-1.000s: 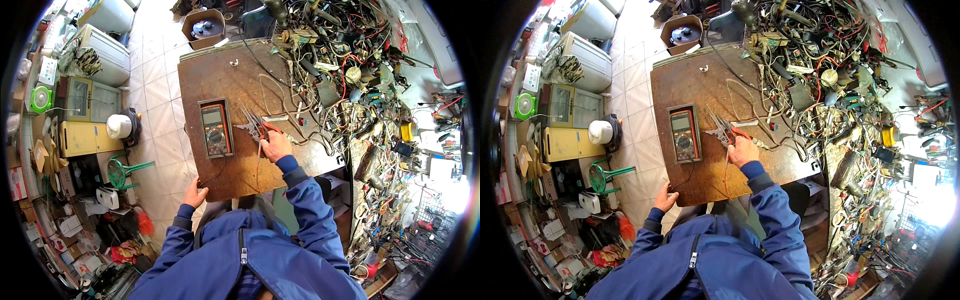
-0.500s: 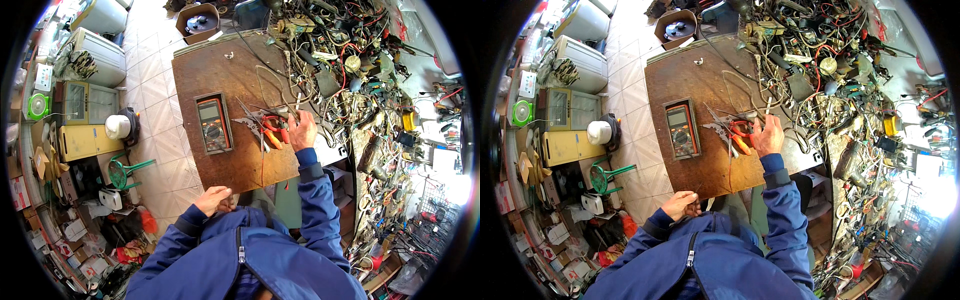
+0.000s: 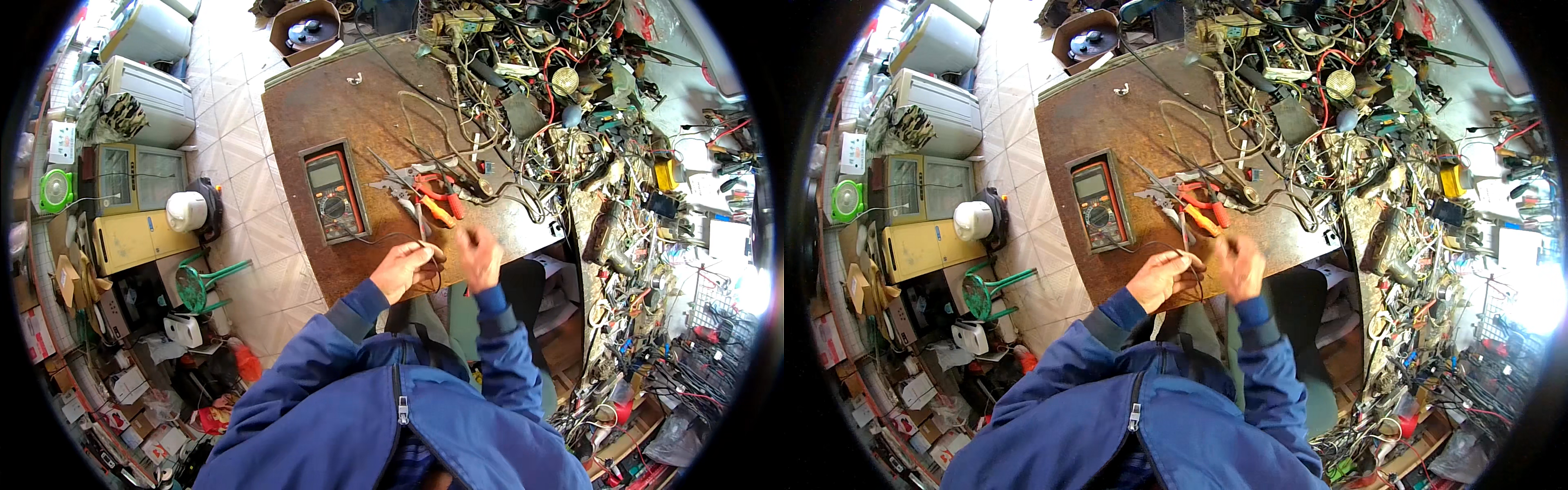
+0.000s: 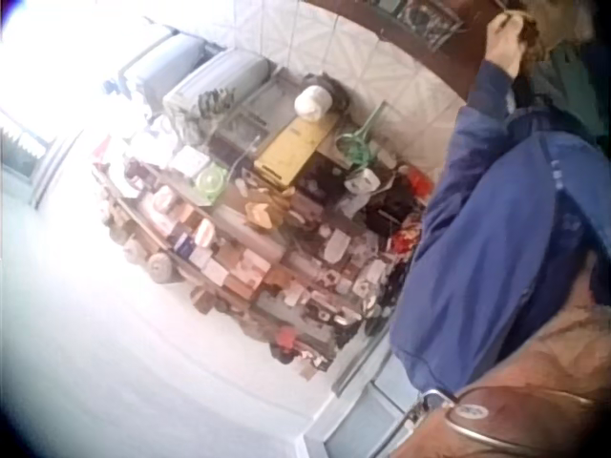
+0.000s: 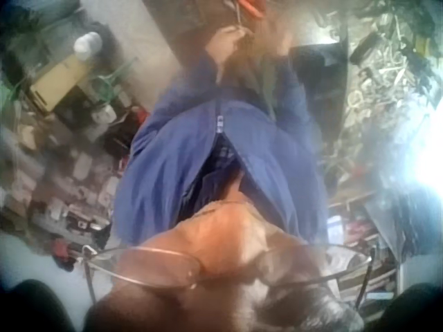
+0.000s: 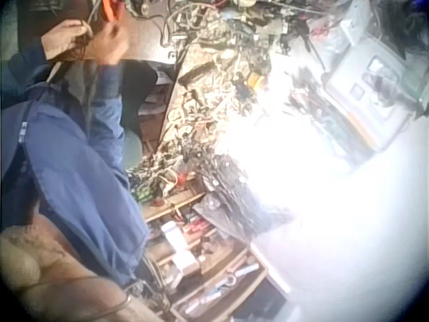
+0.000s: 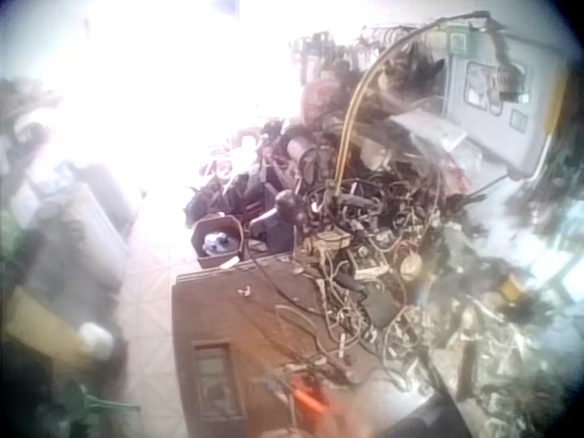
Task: The person removes a panel from the bottom of a white appliance using a screwdriver, then reattaches it and secures it with screws. They also handle a power cord and use a multimeter to test electrical connections.
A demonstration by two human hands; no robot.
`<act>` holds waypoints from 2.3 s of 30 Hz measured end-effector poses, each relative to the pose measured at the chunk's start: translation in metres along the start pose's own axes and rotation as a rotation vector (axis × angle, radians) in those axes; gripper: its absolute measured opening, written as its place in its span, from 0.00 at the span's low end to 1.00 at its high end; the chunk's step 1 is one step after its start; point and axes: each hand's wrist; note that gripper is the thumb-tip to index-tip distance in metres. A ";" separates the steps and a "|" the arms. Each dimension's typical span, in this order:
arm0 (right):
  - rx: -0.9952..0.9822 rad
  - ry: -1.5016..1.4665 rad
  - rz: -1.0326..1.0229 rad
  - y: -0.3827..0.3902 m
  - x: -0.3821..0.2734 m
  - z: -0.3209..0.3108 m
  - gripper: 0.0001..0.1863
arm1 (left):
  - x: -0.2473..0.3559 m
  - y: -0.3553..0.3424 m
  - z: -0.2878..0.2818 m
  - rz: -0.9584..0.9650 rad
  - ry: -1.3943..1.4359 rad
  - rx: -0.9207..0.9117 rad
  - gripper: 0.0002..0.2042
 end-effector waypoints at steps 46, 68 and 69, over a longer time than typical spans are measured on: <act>-0.063 0.486 -0.789 -0.087 -0.070 0.114 0.06 | 0.002 0.125 -0.127 0.057 -0.249 0.296 0.11; 0.745 0.199 0.496 -0.176 0.281 -0.373 0.24 | 0.000 0.081 -0.144 -0.145 -0.680 0.474 0.14; 0.979 0.211 0.668 -0.180 0.357 -0.418 0.33 | 0.000 0.054 -0.150 -0.186 -0.672 0.403 0.14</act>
Point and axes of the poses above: each hand's wrist, its own y-axis away from the middle knuckle, its own z-axis out of the palm, x = y × z, and after that the axes turned 3 degrees about x, right-handed
